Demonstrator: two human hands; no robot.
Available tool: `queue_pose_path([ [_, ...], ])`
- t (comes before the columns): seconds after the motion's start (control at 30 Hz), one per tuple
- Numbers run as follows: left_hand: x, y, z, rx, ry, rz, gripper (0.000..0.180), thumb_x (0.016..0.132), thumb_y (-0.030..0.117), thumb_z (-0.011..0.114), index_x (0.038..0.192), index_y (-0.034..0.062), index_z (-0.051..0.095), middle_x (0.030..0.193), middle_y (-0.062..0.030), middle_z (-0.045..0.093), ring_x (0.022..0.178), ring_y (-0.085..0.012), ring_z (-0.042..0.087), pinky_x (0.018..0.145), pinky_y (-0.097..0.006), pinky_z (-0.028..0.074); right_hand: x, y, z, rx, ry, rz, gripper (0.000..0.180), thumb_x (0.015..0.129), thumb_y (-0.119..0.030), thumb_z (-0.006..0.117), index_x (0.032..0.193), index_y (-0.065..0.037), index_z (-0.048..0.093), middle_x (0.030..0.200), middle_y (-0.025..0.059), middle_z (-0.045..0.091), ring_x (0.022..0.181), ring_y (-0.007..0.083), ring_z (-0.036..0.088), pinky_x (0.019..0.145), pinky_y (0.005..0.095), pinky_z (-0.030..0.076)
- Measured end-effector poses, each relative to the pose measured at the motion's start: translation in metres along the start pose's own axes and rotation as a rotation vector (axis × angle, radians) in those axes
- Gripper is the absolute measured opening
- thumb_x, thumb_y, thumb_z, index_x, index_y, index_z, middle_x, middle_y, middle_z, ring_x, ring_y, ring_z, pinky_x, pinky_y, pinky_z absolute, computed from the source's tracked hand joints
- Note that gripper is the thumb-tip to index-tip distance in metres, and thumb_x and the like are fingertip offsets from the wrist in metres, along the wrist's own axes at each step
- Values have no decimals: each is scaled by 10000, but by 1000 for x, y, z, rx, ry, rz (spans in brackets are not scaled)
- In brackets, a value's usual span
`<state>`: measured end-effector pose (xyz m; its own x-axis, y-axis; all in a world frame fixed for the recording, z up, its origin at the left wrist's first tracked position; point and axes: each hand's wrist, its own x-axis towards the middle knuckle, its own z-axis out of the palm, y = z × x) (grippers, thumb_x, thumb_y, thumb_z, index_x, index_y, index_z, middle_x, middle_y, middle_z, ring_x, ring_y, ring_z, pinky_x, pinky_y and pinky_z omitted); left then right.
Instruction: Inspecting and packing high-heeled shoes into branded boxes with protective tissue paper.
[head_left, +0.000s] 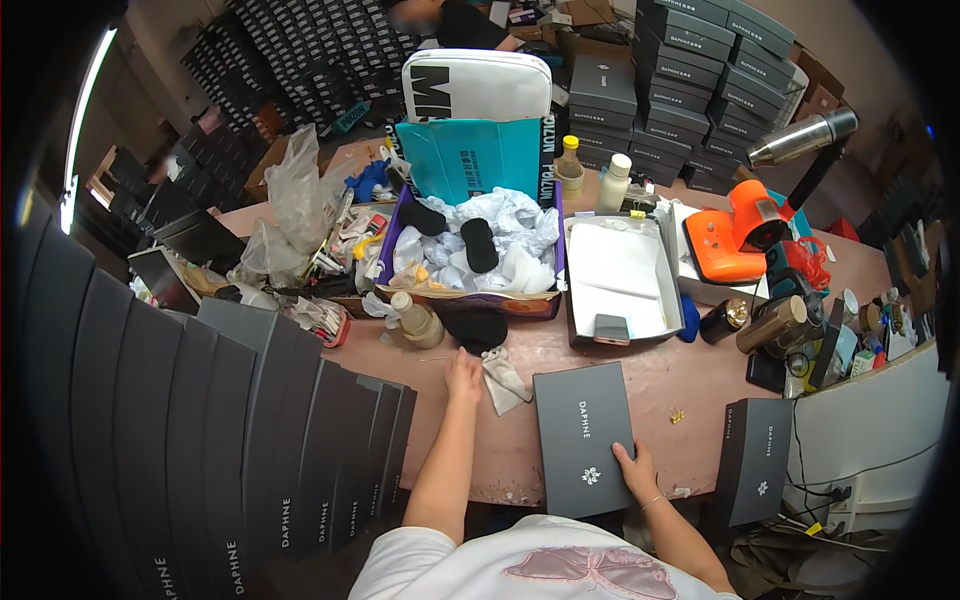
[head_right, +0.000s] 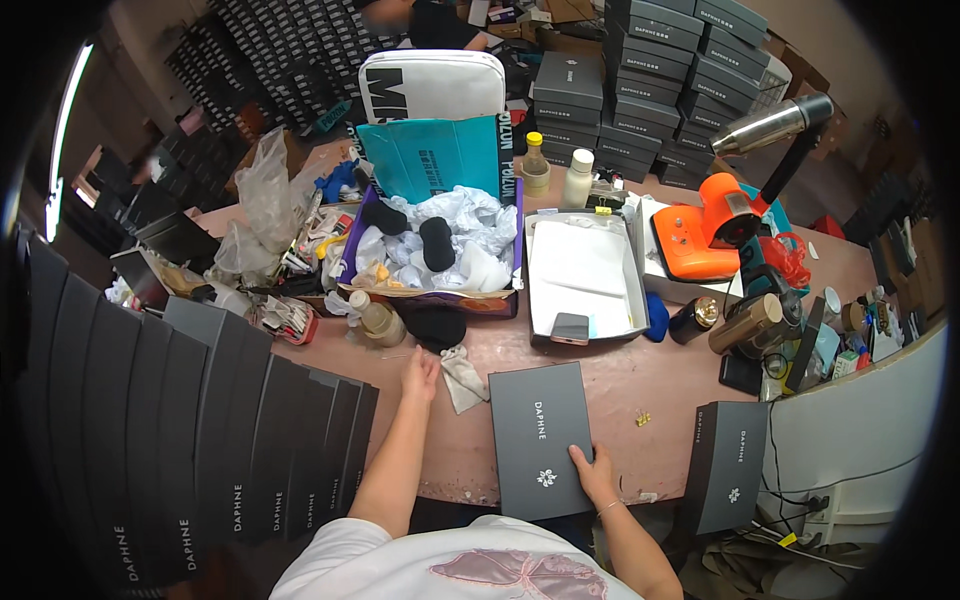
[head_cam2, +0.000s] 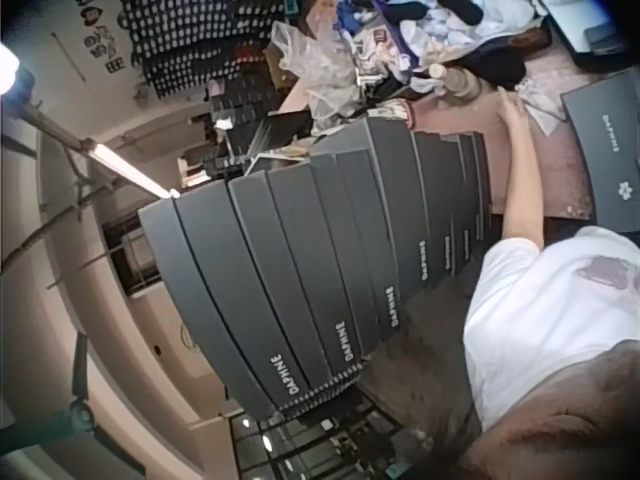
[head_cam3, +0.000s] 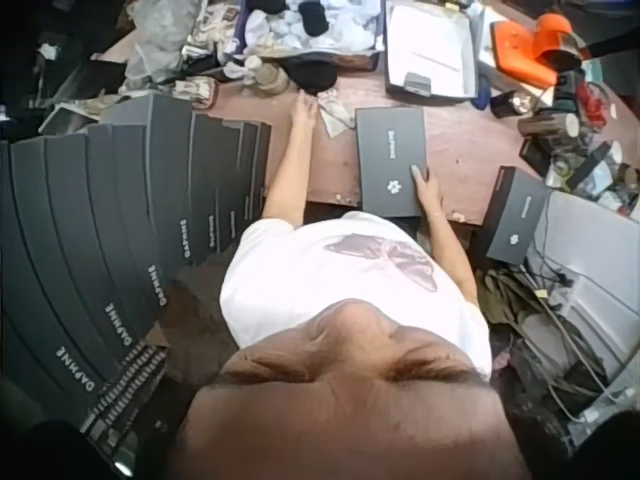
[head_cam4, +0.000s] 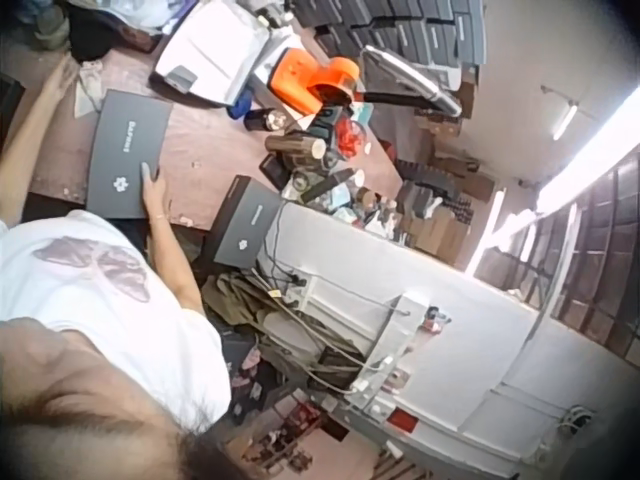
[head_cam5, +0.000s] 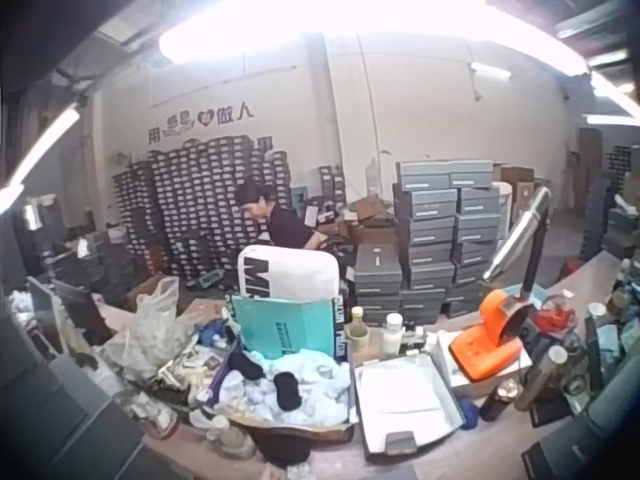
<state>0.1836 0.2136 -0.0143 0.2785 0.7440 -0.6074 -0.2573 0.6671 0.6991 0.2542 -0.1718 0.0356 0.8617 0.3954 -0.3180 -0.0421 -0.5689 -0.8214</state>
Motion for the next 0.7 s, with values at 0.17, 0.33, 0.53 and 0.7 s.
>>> queue_pose_path([
  [0.17,-166,-40,-54,736,-344,-188,531,842,330,710,1216,-2,532,977,-68,617,896,-148,580,730,-242,468,7,6,14,-50,-24,-82,597,804,-443,698,1048,93,602,956,235,645,851,328,624,780,385,491],
  [0.33,-229,-68,-103,514,-349,-511,391,803,355,740,1025,65,600,994,-51,615,938,-156,556,857,-316,418,19,-27,-20,-33,-458,149,571,809,-461,700,979,72,586,835,123,618,700,189,578,606,302,472],
  [0.53,-239,-25,-91,249,-437,-431,478,891,369,620,1216,24,560,1155,-86,594,1096,-199,525,982,-364,370,-5,-89,-26,247,-455,195,508,875,-467,619,1006,20,558,871,77,607,733,128,563,611,257,465],
  [0.7,-197,30,-150,759,-272,17,624,956,404,523,1443,69,327,1416,-152,401,1260,-201,412,1016,-340,348,-93,-151,47,179,-703,-68,499,898,-297,632,1232,33,465,1027,165,603,884,200,610,775,304,493],
])
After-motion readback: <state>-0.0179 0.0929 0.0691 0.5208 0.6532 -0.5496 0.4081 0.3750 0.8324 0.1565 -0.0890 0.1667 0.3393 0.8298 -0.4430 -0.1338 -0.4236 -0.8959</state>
